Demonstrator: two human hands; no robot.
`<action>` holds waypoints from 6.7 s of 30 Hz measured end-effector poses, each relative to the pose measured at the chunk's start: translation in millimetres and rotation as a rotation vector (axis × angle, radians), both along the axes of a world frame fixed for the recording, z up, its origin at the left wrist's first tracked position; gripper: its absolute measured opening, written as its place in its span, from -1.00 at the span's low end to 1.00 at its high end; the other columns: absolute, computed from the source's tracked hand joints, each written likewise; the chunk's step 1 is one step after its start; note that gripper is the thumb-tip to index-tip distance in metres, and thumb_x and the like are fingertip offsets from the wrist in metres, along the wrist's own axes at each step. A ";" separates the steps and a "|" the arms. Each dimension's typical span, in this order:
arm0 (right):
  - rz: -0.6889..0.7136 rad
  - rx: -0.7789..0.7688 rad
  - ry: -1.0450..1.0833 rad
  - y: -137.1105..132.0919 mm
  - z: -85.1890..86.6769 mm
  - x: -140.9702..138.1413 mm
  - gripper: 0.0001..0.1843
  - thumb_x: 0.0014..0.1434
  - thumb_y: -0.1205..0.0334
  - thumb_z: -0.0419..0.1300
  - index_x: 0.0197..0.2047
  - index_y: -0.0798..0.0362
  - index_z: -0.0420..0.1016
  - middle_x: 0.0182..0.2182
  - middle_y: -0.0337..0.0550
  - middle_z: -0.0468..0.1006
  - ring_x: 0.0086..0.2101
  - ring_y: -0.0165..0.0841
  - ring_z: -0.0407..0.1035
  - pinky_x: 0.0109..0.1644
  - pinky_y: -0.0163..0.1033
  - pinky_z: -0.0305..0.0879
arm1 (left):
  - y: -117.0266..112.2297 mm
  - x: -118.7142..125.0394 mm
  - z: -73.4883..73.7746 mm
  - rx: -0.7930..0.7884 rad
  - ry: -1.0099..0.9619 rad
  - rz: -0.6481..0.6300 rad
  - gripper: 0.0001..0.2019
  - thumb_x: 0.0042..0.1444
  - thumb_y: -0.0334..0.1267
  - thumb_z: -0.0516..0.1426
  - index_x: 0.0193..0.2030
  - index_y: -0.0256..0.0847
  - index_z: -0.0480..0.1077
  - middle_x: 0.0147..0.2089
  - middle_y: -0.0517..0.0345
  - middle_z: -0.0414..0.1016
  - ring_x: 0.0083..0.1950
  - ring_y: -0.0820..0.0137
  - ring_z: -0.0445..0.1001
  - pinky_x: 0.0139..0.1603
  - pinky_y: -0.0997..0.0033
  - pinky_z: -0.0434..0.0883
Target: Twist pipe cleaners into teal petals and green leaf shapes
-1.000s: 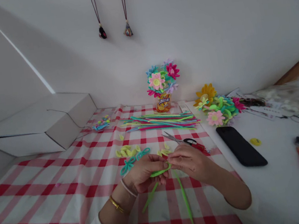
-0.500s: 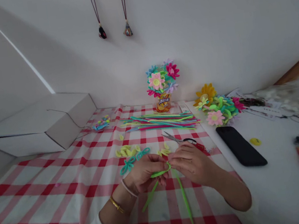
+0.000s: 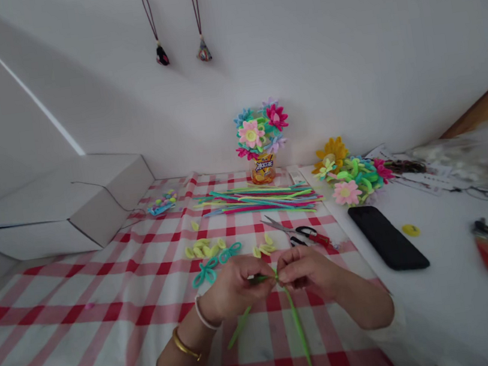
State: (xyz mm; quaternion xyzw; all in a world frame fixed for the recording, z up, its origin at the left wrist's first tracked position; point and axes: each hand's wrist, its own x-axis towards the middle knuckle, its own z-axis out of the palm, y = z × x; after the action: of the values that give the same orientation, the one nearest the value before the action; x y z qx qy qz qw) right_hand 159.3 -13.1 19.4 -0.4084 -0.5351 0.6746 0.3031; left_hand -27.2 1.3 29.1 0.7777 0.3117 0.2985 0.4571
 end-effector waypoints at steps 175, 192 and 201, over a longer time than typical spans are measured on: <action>-0.368 -0.192 0.531 1.4 -11.9 -10.4 -0.88 -0.04 0.21 0.31 -0.45 0.09 0.54 -0.54 -0.23 0.49 -0.55 -0.52 0.30 -0.43 -0.35 0.22 | 10.3 3.8 -2.8 -0.477 -0.724 0.405 -0.76 -0.10 -0.31 0.27 -0.22 -0.21 0.52 -0.16 0.06 0.55 -0.26 0.39 0.49 -0.20 0.40 0.38; -0.370 0.174 -0.077 -0.3 -7.3 -14.8 -0.86 -0.02 0.30 0.19 -0.34 0.04 0.53 -0.45 -0.25 0.48 -0.46 -0.43 0.29 -0.36 -0.29 0.20 | 13.3 5.2 -8.3 -0.430 -0.561 0.519 -0.86 -0.16 -0.28 0.28 -0.47 -0.31 0.47 -0.55 0.16 0.49 -0.51 0.46 0.42 -0.42 0.46 0.36; -0.331 0.243 -0.040 -2.7 0.2 -13.7 -0.90 0.01 0.23 0.22 -0.46 0.05 0.52 -0.57 -0.28 0.39 -0.49 -0.45 0.22 -0.37 -0.31 0.13 | 15.1 0.8 -12.8 -0.766 -0.727 0.378 -0.88 -0.13 -0.33 0.28 -0.44 -0.33 0.49 -0.51 0.15 0.50 -0.50 0.47 0.45 -0.40 0.48 0.35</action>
State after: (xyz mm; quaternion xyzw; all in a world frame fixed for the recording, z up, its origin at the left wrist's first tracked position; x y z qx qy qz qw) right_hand 145.6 -15.8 19.6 -0.4644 -0.5442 0.5377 0.4461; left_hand -26.4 16.4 16.3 0.3335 0.3542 0.4897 0.7235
